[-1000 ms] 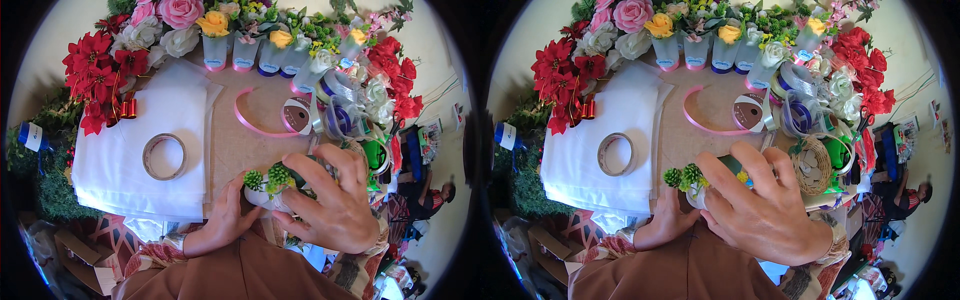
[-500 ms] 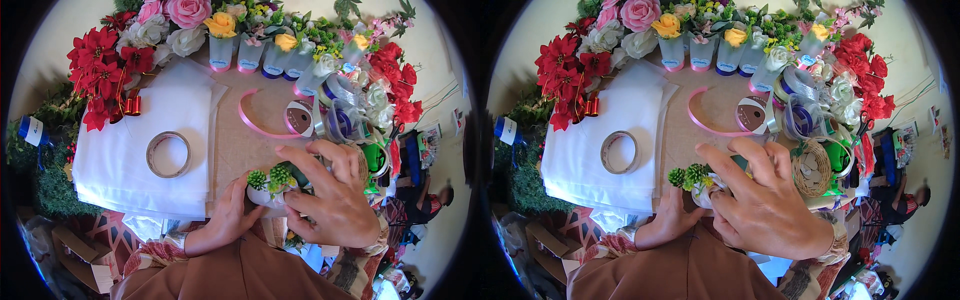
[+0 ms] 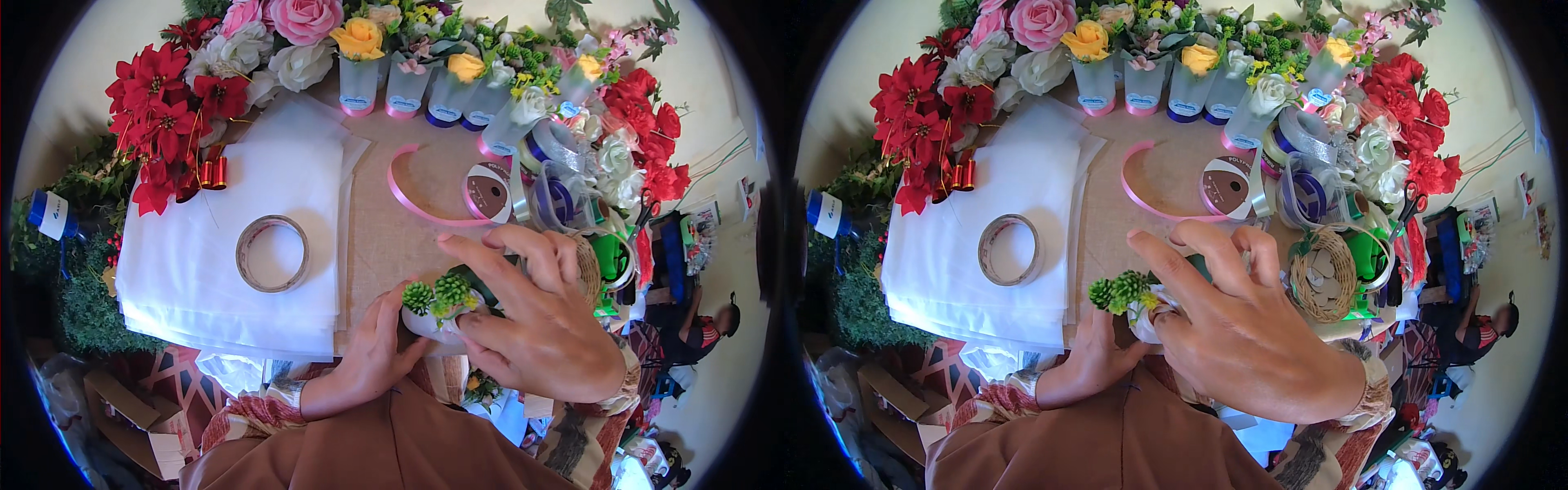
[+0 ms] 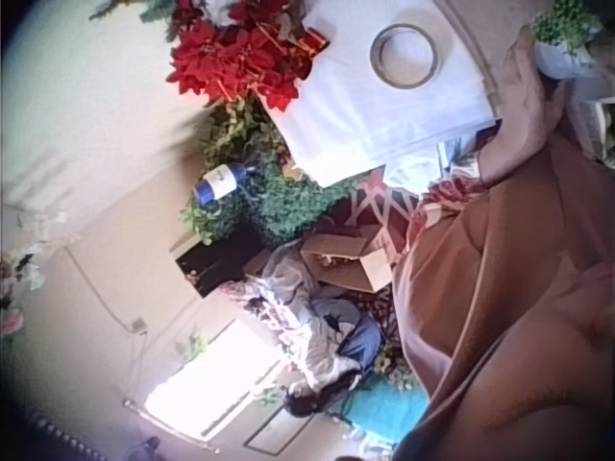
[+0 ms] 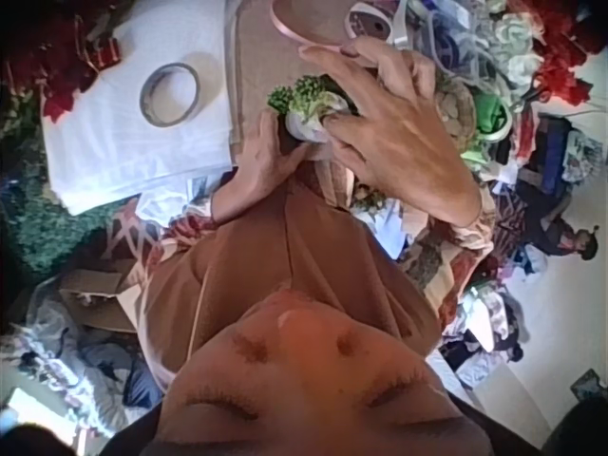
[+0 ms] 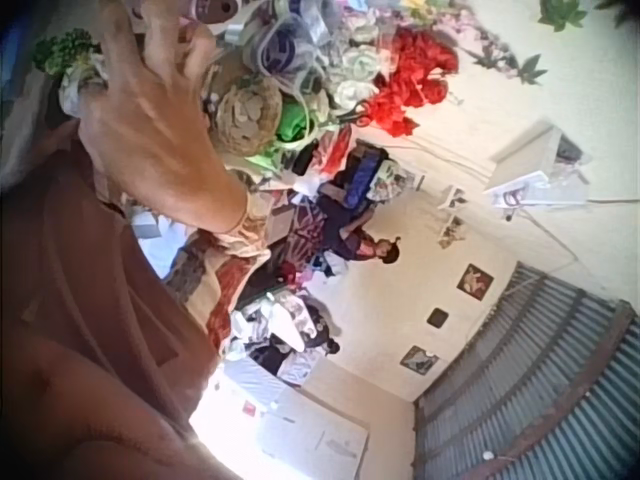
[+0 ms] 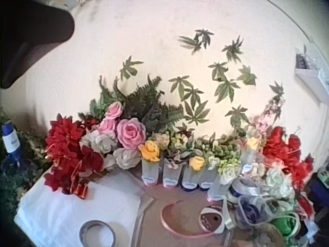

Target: The person arranges artificial flowers into a small plastic vase. They first secure the base of the vase with green tape, then insert a pink rose and small yellow flowers into the opening. Finally, they wrap the exterior of the vase with a translucent white sheet, securing it with tape.

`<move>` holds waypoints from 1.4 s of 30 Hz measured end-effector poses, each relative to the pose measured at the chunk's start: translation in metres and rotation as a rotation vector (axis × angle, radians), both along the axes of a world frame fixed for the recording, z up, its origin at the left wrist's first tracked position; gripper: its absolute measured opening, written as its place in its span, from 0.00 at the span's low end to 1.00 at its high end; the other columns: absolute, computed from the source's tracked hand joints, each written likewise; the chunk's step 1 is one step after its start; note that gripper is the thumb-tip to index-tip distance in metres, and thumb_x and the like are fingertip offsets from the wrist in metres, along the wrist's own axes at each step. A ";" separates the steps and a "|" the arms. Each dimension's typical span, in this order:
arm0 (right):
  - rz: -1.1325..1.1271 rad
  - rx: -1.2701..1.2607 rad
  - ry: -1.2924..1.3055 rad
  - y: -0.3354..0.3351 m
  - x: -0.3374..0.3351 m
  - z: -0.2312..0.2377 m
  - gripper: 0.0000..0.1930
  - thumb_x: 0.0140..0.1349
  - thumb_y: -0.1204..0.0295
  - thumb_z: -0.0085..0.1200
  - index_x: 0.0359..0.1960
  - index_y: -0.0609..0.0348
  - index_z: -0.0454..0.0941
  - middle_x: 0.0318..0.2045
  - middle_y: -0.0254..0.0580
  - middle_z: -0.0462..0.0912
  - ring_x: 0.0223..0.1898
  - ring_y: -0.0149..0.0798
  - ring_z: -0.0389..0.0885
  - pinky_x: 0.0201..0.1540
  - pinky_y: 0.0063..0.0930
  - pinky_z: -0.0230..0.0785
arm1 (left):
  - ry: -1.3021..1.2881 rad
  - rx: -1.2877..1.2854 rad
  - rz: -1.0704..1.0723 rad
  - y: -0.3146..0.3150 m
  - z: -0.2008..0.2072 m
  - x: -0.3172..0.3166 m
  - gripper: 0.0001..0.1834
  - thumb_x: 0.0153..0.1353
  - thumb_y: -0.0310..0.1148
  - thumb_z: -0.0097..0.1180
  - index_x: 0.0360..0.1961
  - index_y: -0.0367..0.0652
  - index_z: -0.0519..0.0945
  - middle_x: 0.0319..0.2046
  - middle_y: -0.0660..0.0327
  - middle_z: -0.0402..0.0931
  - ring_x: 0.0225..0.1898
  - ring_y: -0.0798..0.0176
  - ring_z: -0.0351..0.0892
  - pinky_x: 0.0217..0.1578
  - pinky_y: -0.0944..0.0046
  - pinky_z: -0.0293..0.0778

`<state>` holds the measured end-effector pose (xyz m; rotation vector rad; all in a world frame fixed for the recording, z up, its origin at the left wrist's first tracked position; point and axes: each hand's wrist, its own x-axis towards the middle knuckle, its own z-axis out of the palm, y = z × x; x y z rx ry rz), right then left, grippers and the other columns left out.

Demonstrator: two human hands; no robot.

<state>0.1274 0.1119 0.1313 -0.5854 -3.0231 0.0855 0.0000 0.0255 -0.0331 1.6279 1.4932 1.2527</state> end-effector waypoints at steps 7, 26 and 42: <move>-0.003 -0.020 -0.022 0.002 0.000 0.001 0.07 0.35 0.72 0.62 0.17 0.54 0.76 0.55 0.42 0.66 0.52 0.49 0.62 0.48 0.47 0.52 | 0.029 0.011 -0.006 0.001 0.004 0.000 0.41 0.40 0.23 0.64 0.57 0.33 0.57 0.49 0.44 0.65 0.49 0.42 0.68 0.49 0.55 0.67; -0.295 -0.711 0.628 0.040 0.077 -0.038 0.07 0.49 0.75 0.62 0.31 0.62 0.81 0.35 0.43 0.75 0.43 0.37 0.66 0.52 0.35 0.51 | -1.037 0.187 0.004 -0.007 -0.010 0.007 0.30 0.47 0.18 0.62 0.50 0.38 0.62 0.47 0.54 0.69 0.51 0.61 0.69 0.50 0.62 0.70; -0.246 -0.879 0.687 0.041 0.089 -0.063 0.10 0.53 0.83 0.51 0.37 0.67 0.79 0.51 0.54 0.70 0.23 0.27 0.75 0.20 0.14 0.64 | -1.010 0.233 -0.057 -0.008 0.006 0.006 0.21 0.50 0.14 0.56 0.47 0.33 0.69 0.55 0.46 0.62 0.56 0.55 0.66 0.54 0.57 0.70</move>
